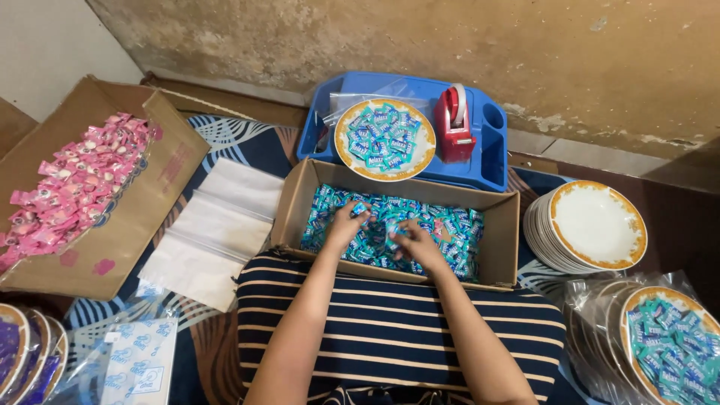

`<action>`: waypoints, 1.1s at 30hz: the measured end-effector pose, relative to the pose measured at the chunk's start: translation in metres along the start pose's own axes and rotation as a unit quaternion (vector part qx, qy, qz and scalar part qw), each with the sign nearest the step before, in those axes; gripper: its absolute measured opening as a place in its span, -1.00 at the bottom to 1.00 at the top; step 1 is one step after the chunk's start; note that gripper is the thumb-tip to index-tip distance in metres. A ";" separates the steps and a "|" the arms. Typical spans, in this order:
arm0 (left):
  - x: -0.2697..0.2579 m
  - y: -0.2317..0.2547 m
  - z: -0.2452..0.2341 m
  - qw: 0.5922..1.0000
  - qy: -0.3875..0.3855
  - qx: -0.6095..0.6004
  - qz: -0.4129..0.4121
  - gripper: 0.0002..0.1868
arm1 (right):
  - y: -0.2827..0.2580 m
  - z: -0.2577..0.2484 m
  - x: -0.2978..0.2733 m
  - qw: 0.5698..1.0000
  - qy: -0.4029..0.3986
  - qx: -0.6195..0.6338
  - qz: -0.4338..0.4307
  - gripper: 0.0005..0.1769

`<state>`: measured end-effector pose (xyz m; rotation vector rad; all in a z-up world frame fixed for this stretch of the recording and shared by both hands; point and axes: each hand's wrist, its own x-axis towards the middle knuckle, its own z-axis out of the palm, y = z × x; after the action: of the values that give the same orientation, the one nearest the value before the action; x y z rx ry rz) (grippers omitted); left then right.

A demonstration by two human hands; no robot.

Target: Packing and arranging small wrapped candies from a bulk box onto decorative plates and into smaller containers.

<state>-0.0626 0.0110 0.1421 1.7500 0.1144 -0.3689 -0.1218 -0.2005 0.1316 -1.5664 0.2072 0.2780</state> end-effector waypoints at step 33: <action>0.002 -0.024 0.000 0.986 0.045 -0.153 0.052 -0.64 | -0.004 -0.002 0.002 0.981 0.146 0.059 -0.115 -0.79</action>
<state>-0.0675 0.0158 0.1191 1.4616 0.1374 -0.1847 -0.1185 -0.2022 0.1347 -1.4931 0.2630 -0.1438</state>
